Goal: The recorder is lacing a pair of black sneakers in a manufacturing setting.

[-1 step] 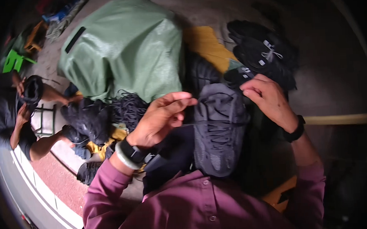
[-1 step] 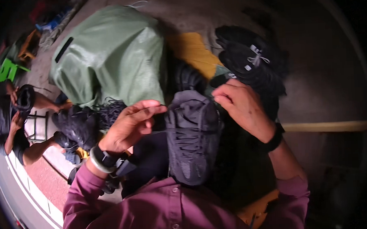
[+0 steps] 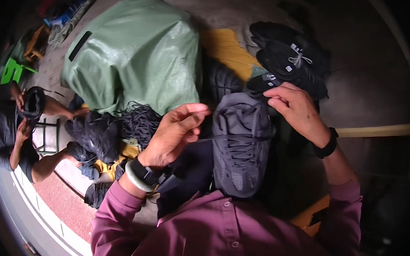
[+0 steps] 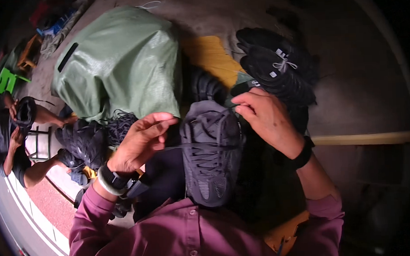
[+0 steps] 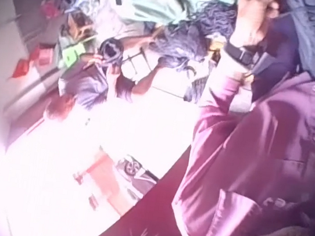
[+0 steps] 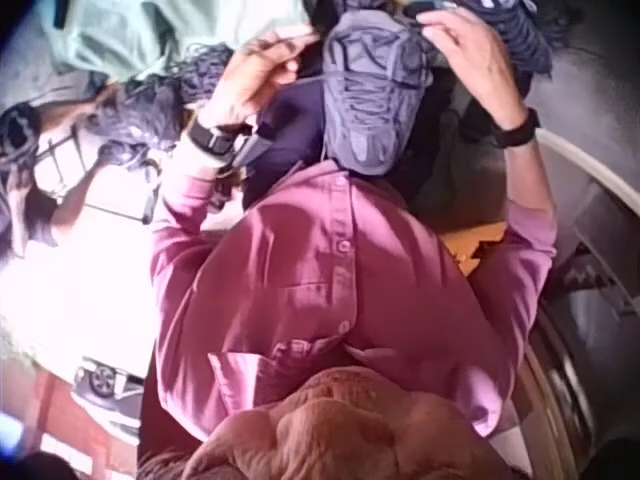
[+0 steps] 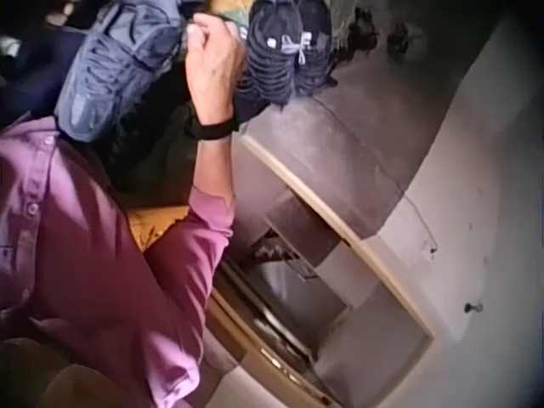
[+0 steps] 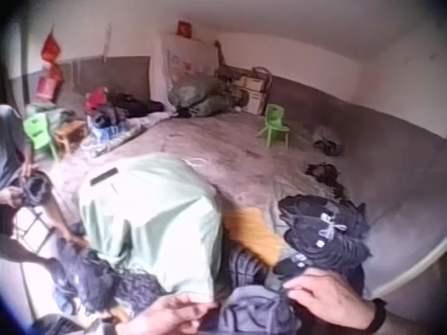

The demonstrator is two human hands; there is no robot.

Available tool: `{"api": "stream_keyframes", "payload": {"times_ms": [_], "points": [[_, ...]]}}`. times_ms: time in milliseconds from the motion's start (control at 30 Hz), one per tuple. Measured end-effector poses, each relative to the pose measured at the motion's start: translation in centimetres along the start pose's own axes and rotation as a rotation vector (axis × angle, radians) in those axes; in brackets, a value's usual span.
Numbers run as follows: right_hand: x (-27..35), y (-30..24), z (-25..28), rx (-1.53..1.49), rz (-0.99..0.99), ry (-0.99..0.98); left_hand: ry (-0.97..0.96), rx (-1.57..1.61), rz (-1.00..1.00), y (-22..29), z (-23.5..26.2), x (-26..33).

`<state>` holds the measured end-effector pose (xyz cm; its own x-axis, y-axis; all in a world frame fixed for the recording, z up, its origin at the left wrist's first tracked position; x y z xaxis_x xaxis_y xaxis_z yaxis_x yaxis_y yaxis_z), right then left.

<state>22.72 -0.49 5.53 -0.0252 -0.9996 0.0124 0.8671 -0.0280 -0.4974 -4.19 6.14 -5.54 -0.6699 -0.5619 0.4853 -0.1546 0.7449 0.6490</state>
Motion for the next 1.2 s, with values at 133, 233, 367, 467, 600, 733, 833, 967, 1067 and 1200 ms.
{"api": "stream_keyframes", "payload": {"times_ms": [133, 233, 367, 467, 600, 733, 833, 967, 1067, 1200], "points": [[0.8, -0.1, 0.4, -0.002, 0.005, 0.066, -0.006, -0.223, -0.096, -1.1, 1.0, -0.1], [0.9, -1.3, 0.2, -0.027, 0.037, 0.061, -0.082, -0.662, -0.107, -1.0, 0.0, 0.8], [0.6, -4.5, -1.2, -0.125, 0.169, -0.001, -0.211, -0.755, -0.204, -1.5, 0.3, 0.9], [0.1, -6.4, -2.8, -0.124, 0.299, -0.081, -0.235, -0.786, -0.085, -0.6, 0.6, 0.8], [-0.9, -7.1, -4.8, -0.141, 0.426, -0.098, -0.161, -0.975, -0.078, 1.3, 1.6, 1.9], [-1.6, -7.7, -6.5, -0.173, 0.552, -0.078, -0.081, -1.263, -0.449, 3.3, 0.7, 3.8], [-2.7, -8.0, -7.5, -0.258, 0.565, -0.158, 0.057, -1.552, -0.605, 2.5, 2.1, 4.2], [-3.6, -8.6, -8.5, -0.264, 0.526, -0.258, 0.159, -1.915, -0.394, -0.4, 5.7, 2.9], [-4.0, -8.7, -9.0, -0.225, 0.499, -0.319, 0.272, -1.878, -0.536, -0.6, 7.2, 2.8], [-4.6, -8.8, -9.5, -0.186, 0.538, -0.288, 0.324, -1.342, -0.503, 0.5, 6.2, 3.4]]}}
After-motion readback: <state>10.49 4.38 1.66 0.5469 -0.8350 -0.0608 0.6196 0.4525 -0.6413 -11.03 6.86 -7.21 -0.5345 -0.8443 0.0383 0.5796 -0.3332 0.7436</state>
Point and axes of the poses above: each hand's wrist, its own x-axis away from the middle knuckle, its own z-axis out of the back of the hand, y = z × x, the point moved 4 cm from there along -x, towards the middle knuckle
